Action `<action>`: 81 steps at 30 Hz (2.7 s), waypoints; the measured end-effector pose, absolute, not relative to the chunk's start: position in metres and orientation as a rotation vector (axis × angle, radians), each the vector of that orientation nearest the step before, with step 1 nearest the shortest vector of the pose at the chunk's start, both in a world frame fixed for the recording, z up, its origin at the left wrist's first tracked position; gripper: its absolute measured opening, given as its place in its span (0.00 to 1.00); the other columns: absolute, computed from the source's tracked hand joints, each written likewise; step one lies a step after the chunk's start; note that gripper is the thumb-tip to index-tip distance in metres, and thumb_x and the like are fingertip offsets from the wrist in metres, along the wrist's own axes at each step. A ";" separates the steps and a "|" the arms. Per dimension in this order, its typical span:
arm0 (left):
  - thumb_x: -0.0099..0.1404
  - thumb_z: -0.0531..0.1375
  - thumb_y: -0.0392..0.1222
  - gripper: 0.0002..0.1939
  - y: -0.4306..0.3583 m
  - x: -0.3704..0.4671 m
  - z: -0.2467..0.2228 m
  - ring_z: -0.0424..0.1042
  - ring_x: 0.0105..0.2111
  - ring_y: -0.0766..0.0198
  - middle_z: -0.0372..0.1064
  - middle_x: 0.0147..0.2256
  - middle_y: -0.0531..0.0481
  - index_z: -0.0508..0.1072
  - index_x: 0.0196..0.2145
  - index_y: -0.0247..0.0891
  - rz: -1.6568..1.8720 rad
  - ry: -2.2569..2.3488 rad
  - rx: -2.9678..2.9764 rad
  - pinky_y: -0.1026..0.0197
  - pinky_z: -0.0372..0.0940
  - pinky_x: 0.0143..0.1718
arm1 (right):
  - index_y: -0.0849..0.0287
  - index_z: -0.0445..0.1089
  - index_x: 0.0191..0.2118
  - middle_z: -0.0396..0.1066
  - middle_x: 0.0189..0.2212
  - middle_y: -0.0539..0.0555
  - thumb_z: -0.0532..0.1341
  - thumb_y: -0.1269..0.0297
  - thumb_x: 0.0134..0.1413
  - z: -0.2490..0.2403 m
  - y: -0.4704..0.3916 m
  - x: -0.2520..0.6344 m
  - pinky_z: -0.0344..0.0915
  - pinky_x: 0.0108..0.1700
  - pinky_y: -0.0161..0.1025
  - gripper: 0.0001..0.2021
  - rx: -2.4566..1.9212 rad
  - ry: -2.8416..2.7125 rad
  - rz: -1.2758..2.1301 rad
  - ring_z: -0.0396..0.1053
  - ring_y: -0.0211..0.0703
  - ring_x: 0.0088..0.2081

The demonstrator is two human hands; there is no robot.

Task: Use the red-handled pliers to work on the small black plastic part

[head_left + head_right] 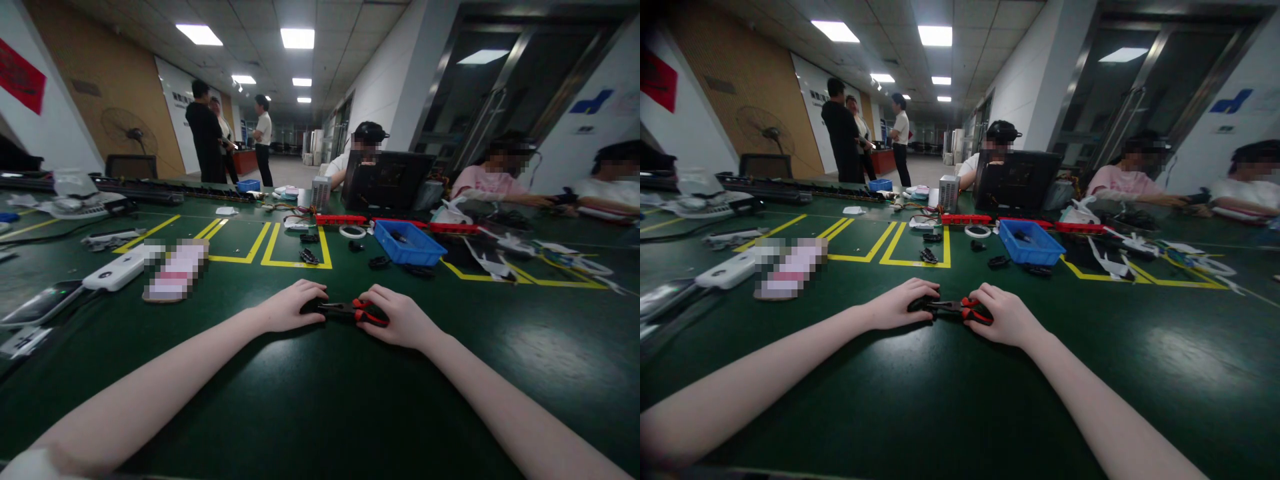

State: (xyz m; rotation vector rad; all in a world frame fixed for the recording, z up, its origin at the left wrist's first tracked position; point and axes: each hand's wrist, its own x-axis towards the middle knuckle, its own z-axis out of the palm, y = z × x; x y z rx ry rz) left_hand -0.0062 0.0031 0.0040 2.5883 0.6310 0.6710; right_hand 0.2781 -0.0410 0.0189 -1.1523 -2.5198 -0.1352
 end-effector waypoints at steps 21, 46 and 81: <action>0.63 0.64 0.42 0.16 -0.001 -0.005 0.006 0.61 0.60 0.52 0.64 0.58 0.43 0.72 0.48 0.42 0.680 0.633 2.674 0.45 0.59 0.60 | 0.59 0.68 0.46 0.71 0.40 0.57 0.64 0.58 0.52 0.021 -0.047 0.280 0.68 0.37 0.40 0.17 -1.157 -2.504 -0.017 0.71 0.45 0.37; 0.69 0.57 0.46 0.15 -0.007 -0.002 0.001 0.58 0.63 0.53 0.62 0.60 0.47 0.70 0.51 0.44 0.529 0.718 2.776 0.44 0.58 0.63 | 0.62 0.69 0.49 0.70 0.44 0.61 0.65 0.60 0.48 0.011 -0.050 0.280 0.63 0.45 0.43 0.22 -1.105 -2.461 -0.421 0.67 0.49 0.44; 0.72 0.53 0.47 0.24 -0.009 -0.002 0.007 0.62 0.60 0.54 0.64 0.58 0.43 0.57 0.63 0.43 0.443 0.662 2.901 0.49 0.61 0.60 | 0.62 0.69 0.43 0.71 0.38 0.59 0.62 0.67 0.48 0.010 -0.047 0.278 0.65 0.40 0.42 0.14 -1.159 -2.470 -0.355 0.69 0.47 0.38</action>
